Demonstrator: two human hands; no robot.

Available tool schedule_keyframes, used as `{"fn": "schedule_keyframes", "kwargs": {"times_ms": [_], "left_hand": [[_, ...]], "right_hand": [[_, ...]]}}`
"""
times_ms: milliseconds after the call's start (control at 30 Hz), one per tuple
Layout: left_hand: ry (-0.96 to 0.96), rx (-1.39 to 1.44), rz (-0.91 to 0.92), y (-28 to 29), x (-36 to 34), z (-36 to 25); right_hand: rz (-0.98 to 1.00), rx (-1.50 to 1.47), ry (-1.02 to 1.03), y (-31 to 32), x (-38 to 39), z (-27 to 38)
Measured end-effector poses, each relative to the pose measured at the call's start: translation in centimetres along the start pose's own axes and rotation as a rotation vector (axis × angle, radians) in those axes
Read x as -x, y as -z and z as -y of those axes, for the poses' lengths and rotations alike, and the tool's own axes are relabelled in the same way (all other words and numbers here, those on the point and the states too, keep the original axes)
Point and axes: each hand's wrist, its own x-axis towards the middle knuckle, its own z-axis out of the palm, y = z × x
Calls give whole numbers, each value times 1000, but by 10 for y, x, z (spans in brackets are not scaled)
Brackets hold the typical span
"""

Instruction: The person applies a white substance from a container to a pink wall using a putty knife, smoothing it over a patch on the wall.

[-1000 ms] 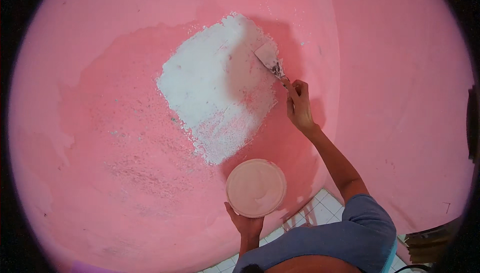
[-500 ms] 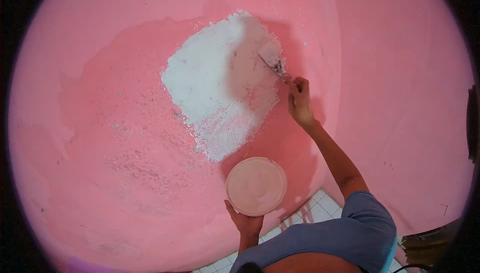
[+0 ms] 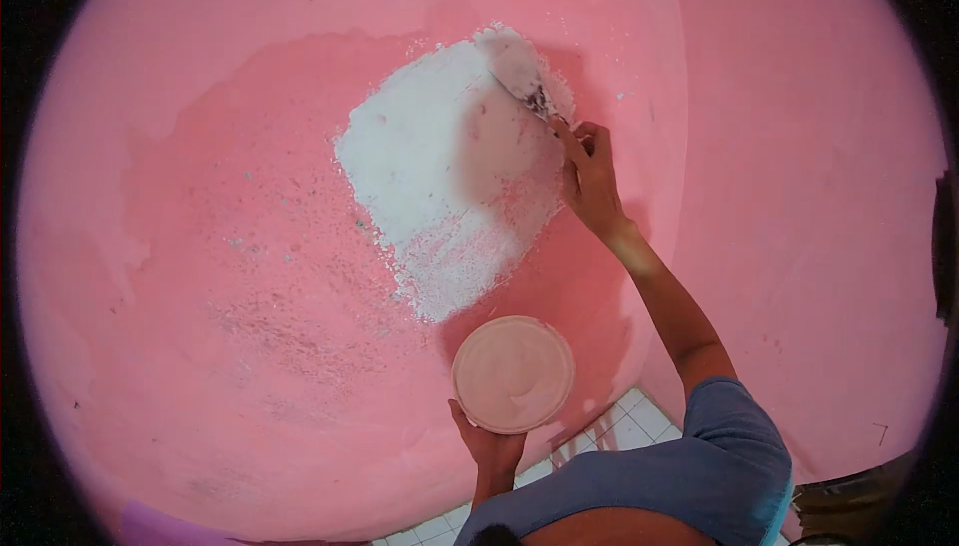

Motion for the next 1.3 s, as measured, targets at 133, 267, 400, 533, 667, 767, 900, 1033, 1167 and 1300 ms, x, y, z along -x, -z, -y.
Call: {"fn": "schedule_keyframes", "kwargs": {"times_ms": [133,267,400,533,667,767,900,1033,1167,1300], "left_hand": [[158,330,-186,-1,-5,-3],[154,375,-168,-1,-5,-3],[169,961,210,11,1,2],[134,549,134,12,1,1],[-73,-480,-17,10,1,2],[98,458,124,4,2,-3],[149,484,63,10,2,-2],[203,1012,302,11,3,-2],[76,258,11,8,0,-3],[187,378,-44,7,-4,1]], "right_hand": [[-8,-30,-17,1,-9,8],[7,15,24,-5,-27,18],[15,9,-37,-5,-4,9],[18,-20,-75,0,4,3],[25,3,9,1,-22,18],[71,23,-31,0,-17,21],[91,5,-88,2,47,-1],[201,10,-234,17,89,-12],[85,-34,-213,16,49,9],[50,-24,-123,1,22,12]]}}
